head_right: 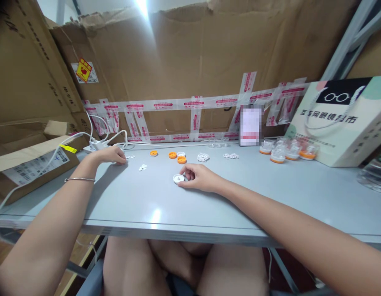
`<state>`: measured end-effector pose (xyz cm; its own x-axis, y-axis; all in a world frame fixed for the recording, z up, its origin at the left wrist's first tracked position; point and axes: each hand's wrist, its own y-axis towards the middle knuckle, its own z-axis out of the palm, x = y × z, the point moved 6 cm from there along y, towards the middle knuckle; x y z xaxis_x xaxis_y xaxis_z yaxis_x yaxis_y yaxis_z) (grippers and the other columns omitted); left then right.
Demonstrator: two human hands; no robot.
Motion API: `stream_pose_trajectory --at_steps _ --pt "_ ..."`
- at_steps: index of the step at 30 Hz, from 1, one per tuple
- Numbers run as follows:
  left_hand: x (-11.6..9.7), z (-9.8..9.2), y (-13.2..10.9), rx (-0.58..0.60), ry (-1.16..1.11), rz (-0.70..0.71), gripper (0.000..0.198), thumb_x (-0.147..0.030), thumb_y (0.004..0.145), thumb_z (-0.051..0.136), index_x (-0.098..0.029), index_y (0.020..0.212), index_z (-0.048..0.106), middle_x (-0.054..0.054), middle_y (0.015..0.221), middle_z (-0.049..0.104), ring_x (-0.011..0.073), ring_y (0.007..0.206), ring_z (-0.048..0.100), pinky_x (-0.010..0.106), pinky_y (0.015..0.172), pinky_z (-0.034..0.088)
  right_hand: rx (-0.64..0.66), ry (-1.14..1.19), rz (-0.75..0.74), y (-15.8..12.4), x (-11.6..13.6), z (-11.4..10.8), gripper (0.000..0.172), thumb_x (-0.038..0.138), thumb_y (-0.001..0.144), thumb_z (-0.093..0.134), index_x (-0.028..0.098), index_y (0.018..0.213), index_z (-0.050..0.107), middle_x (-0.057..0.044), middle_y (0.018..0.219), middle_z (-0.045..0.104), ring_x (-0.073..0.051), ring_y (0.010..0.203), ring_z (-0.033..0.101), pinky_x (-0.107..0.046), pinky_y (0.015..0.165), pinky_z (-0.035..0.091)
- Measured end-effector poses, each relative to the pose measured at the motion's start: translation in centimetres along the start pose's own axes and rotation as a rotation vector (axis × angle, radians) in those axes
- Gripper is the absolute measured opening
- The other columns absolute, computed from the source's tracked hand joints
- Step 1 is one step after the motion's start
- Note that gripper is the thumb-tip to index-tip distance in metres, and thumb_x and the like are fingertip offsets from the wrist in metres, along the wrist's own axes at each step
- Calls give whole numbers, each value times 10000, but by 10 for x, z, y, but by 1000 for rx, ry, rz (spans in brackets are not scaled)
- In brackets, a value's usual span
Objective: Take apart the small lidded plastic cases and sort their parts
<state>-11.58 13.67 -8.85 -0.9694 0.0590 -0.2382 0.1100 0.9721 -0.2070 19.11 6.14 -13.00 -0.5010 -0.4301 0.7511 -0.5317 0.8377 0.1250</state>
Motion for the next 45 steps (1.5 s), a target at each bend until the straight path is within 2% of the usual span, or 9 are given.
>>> stream_pose_trajectory --at_steps 12,17,22,26,31,35,39,42,45 --pt "3 0 -1 77 -73 2 294 -360 515 619 -150 715 670 22 670 634 137 646 535 203 568 384 21 3 -20 1 -2 1 305 370 657 620 172 884 573 42 642 432 -83 563 378 -224 525 308" --pt "-6 -16 -6 -73 -31 20 285 -365 562 585 -152 732 667 20 698 639 140 628 526 213 544 370 21 77 -2 1 -3 1 357 427 655 625 167 890 556 46 629 444 -79 536 376 -227 508 306" --pt "-80 -12 -25 -304 -58 274 280 -360 706 517 -121 782 641 42 724 632 134 658 541 213 564 388 -126 167 -7 3 -2 -9 362 387 635 650 157 889 532 37 660 474 -81 554 408 -239 543 338" --pt "-167 31 -53 -126 -215 846 306 -305 768 537 -178 1043 582 56 998 614 124 814 577 221 690 446 -200 238 -43 5 0 -14 329 370 654 631 151 879 532 9 701 512 -94 594 453 -258 588 374" --pt "-193 49 -65 -250 -134 1064 200 -202 816 497 -166 961 631 60 899 643 118 799 584 232 738 437 -133 337 -58 5 2 -9 335 365 645 648 158 892 557 -11 735 574 -113 643 519 -281 651 416" --pt "-167 24 -49 -451 -78 901 161 -234 801 522 -176 859 660 37 819 678 120 743 605 210 697 433 -125 440 -65 7 -1 -11 471 352 639 669 186 1053 518 0 762 600 -123 692 561 -292 692 437" --pt "-108 -5 -18 -608 203 377 173 -304 773 532 -182 769 655 41 781 681 168 729 615 236 645 428 -215 382 0 8 -10 -21 445 400 692 619 187 1070 518 -1 747 593 -120 673 554 -288 668 444" --pt "-73 -8 2 -529 425 115 176 -313 752 534 -190 788 654 71 834 675 225 797 619 265 647 439 -242 320 22 6 -12 -28 414 424 702 600 177 1029 537 -7 746 586 -126 686 558 -288 675 445" --pt "-63 0 14 -456 506 61 165 -225 735 521 -160 793 660 120 855 668 259 834 620 293 690 449 -311 249 32 2 -10 -38 392 438 717 576 174 1005 544 -14 744 579 -141 713 562 -284 656 435"
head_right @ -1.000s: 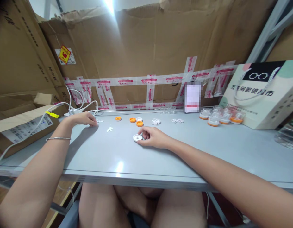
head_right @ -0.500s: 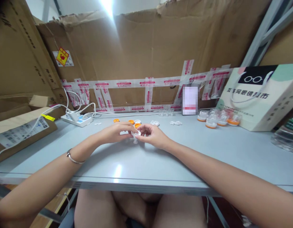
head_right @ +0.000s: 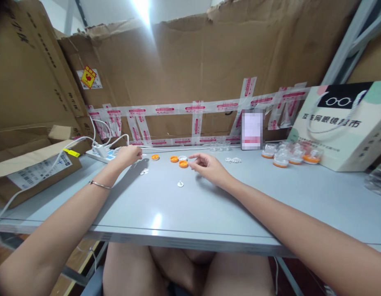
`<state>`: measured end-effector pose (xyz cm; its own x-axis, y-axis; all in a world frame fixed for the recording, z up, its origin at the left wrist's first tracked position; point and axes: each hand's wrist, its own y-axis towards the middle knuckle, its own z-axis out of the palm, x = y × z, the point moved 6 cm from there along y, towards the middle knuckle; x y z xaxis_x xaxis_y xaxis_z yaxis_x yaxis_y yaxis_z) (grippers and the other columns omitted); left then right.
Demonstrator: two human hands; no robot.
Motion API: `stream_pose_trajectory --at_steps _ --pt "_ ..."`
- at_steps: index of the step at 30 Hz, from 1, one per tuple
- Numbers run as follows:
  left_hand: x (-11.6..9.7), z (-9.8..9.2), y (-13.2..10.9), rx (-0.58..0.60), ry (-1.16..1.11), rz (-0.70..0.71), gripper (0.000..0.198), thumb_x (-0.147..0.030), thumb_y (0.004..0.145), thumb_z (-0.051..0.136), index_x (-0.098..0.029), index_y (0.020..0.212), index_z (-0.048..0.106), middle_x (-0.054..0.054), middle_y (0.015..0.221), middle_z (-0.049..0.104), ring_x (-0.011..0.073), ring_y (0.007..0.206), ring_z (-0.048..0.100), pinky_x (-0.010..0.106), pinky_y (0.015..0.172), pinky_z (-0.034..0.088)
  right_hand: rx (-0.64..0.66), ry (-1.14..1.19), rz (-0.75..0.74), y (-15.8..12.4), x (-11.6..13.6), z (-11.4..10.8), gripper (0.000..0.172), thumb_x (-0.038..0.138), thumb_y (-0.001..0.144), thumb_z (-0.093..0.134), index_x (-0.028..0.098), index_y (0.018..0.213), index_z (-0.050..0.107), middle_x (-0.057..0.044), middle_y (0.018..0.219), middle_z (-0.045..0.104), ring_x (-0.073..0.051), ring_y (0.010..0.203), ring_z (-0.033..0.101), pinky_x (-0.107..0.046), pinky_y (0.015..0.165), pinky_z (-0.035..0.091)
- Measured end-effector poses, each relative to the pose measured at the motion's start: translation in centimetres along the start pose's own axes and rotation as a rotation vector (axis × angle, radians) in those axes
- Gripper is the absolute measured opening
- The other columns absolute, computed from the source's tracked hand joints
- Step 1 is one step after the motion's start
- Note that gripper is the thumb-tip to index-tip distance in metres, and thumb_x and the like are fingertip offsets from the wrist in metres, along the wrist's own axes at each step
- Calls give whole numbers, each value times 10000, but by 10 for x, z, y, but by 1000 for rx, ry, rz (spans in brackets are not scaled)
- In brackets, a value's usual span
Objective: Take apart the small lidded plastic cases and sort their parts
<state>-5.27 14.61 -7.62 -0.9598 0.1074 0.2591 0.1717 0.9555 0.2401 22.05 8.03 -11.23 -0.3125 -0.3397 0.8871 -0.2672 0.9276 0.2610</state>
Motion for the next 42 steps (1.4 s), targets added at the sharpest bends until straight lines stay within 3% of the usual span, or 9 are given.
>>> stream_pose_trajectory --at_steps 11,16,19,23,28,32,35,39,42 --pt "-23 16 3 88 -28 94 229 -104 728 462 -122 830 665 152 878 662 242 845 620 279 718 449 -70 -82 -6 1 1 -11 314 398 752 535 170 967 551 -27 749 590 -150 727 572 -304 707 426" --pt "-44 -6 -9 12 -95 119 244 -135 788 441 -106 924 642 159 933 646 226 872 603 286 747 438 -103 -69 -19 4 0 -18 280 383 747 543 178 937 557 -30 754 600 -150 732 573 -319 735 429" --pt "-84 -30 -31 -42 -349 363 281 -258 872 389 -144 953 632 89 935 647 151 838 590 232 756 430 -138 -31 -16 5 -1 -23 287 397 735 553 180 922 555 -21 735 592 -145 713 572 -319 725 442" --pt "-140 -46 -70 112 -703 842 278 -299 847 474 -152 1050 596 79 981 609 120 835 563 210 738 435 -165 8 -26 6 0 -25 311 436 715 565 175 884 559 -5 681 568 -135 674 563 -309 696 455" --pt "-160 -41 -78 172 -710 919 161 -183 804 525 -139 898 648 55 834 597 101 734 552 194 673 437 -162 4 -24 5 2 -25 322 449 708 572 175 878 561 -2 668 565 -134 665 555 -314 707 451" --pt "-124 -45 -55 56 -655 755 160 -198 783 511 -145 841 650 53 832 617 105 714 560 195 661 437 -165 -10 -22 4 5 -26 313 434 720 562 177 899 563 -10 692 574 -136 677 555 -312 715 443" --pt "-49 -42 -29 -35 -482 383 175 -222 738 500 -154 790 653 35 804 652 120 701 567 196 644 425 -203 -28 -39 5 5 -33 315 441 721 555 182 899 567 -10 687 576 -140 660 548 -312 695 437" --pt "58 -10 -14 123 -191 -86 167 -205 615 521 -183 705 660 13 762 681 151 709 592 184 594 407 -277 -32 -89 9 2 -48 293 429 722 554 181 877 565 -2 665 567 -135 635 527 -297 654 426" --pt "89 14 -13 190 -165 -145 199 -198 561 528 -171 700 669 25 739 685 165 691 608 188 570 411 -310 -56 -95 10 0 -56 275 414 728 553 182 873 568 -3 673 566 -133 638 522 -290 646 419"
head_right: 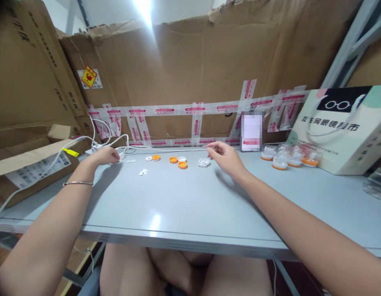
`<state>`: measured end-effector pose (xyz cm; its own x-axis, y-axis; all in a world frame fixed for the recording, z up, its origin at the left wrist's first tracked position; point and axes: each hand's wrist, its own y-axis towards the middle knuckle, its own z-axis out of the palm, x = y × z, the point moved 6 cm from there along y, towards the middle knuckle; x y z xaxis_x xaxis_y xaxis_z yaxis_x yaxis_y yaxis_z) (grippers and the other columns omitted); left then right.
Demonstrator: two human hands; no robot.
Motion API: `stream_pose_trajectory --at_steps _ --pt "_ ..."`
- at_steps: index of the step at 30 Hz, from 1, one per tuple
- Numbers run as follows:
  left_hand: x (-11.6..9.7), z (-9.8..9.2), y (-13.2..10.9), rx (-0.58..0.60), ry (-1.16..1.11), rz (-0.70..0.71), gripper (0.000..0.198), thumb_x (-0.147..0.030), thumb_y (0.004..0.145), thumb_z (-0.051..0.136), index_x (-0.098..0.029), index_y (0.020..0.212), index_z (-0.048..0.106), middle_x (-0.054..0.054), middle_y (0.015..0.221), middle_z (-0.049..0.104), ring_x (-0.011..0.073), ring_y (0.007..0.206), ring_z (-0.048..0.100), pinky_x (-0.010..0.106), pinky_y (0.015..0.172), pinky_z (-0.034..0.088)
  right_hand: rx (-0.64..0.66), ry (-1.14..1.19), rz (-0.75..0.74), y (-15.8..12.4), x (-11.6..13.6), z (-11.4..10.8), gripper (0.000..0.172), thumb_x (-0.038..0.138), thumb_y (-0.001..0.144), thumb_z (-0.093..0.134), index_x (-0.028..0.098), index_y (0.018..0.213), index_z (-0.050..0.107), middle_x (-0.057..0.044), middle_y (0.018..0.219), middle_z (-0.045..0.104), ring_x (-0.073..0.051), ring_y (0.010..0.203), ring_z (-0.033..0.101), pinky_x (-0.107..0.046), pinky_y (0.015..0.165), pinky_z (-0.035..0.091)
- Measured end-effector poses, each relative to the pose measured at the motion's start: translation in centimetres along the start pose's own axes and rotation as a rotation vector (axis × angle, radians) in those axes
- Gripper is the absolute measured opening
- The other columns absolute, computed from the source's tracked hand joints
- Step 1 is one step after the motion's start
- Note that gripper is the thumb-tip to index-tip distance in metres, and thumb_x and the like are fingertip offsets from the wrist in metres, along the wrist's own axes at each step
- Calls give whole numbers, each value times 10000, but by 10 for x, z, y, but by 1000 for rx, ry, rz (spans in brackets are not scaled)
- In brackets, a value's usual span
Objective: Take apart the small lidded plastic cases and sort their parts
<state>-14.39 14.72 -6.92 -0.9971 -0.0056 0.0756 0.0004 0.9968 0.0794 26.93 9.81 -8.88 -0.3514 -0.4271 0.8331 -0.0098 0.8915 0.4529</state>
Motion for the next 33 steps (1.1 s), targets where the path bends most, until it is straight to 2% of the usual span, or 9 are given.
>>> stream_pose_trajectory --at_steps 4,8,10,14,17,21,26,30,33 --pt "-1 16 7 14 -10 4 264 -190 555 517 -156 764 675 46 805 691 170 742 620 185 611 429 -16 3 6 1 0 -3 262 406 727 554 184 866 572 -9 681 563 -138 642 524 -293 648 421" --pt "-11 17 9 3 -43 39 323 -182 584 505 -144 860 668 65 893 685 171 810 620 181 662 438 -90 46 3 7 6 -17 188 341 718 579 189 828 584 -10 667 568 -132 624 522 -275 622 422" --pt "-14 16 9 8 -65 59 342 -178 592 506 -135 893 662 69 908 683 167 812 621 178 665 441 -210 92 10 12 7 -39 134 277 711 586 178 801 589 -6 646 570 -116 593 513 -258 598 414" --pt "-19 15 9 18 -100 91 360 -153 590 498 -143 913 658 52 882 690 154 791 626 169 661 447 -545 196 86 18 -3 -97 47 166 707 547 144 733 580 -1 611 556 -74 523 486 -222 546 385" --pt "-22 16 11 15 -116 109 331 -161 593 510 -164 887 663 38 858 692 149 779 626 168 662 450 -654 220 187 20 -17 -125 56 120 708 514 141 705 566 2 591 544 -61 498 479 -212 523 363" --pt "-24 16 13 -5 -127 124 268 -233 605 556 -182 841 672 36 853 689 157 779 622 169 644 451 -679 170 183 20 -23 -139 46 115 696 525 138 686 564 -3 582 541 -66 496 483 -223 524 362" --pt "-26 17 14 -24 -132 144 265 -308 604 590 -187 824 675 37 835 686 165 770 620 179 640 448 -650 -43 188 17 -18 -146 49 129 695 524 140 661 558 -16 598 540 -77 518 487 -246 574 390" --pt "-28 18 15 -37 -133 152 238 -320 619 587 -189 798 675 32 817 685 160 760 622 177 640 445 -527 -370 325 16 -26 -151 50 178 693 554 152 713 592 -53 685 588 -113 595 496 -281 610 375" --pt "-30 17 14 -53 -127 151 214 -321 623 591 -200 778 675 24 810 686 163 762 620 182 649 444 -430 -643 369 19 -32 -152 44 201 664 600 164 685 613 -77 737 615 -139 610 476 -308 612 347"
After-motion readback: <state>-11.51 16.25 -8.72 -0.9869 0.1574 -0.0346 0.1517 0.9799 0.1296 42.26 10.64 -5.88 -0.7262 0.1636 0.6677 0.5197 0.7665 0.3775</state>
